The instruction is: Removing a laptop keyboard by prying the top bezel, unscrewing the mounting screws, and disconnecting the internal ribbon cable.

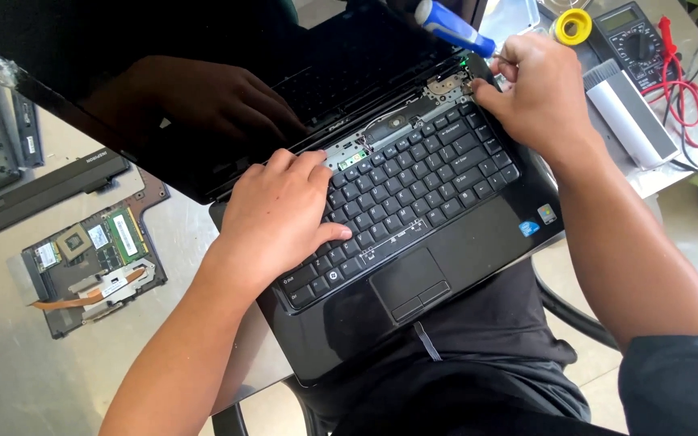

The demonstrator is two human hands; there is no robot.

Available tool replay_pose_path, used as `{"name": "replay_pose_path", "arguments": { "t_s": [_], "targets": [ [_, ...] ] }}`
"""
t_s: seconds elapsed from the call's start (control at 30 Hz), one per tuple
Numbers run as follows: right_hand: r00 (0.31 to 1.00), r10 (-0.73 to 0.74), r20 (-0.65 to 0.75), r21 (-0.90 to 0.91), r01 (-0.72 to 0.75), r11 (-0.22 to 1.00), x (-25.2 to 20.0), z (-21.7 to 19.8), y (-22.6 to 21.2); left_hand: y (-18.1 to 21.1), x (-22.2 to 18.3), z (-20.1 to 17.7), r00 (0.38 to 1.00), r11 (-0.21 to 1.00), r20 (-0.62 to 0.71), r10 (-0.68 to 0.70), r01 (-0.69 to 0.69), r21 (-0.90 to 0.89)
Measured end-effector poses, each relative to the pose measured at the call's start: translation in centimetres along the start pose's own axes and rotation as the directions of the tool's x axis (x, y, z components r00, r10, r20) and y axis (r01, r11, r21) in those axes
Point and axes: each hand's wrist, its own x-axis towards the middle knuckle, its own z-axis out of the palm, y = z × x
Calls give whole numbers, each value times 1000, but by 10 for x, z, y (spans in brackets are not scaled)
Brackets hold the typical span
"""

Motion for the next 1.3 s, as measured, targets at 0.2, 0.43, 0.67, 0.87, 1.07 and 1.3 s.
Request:
{"name": "replay_pose_path", "arguments": {
  "t_s": [0.2,0.43,0.67,0.87,1.07,1.3],
  "targets": [
    [989,138,50,150,-144,978,0,-6,-7,-1,1,3,997,997,-66,32,-27,70],
    [904,334,268,183,-388,903,8,-25,-22,1,3,-2,994,992,-104,19,-6,128],
    [876,340,342,233,-430,872,16,-31,-23,-1,5,-6,997,997,-81,-3,9,74],
    [845,335,417,305,-477,824,17,-34,-30,6,4,-4,995,994,-93,-16,25,102],
    [908,303,289,225,-372,901,6,-21,-17,8,4,-6,992,986,-129,-17,39,163],
    [990,60,127,234,-89,968,-21,-13,-2,13,9,-8,991,973,-123,-55,81,214]
  ]
}}
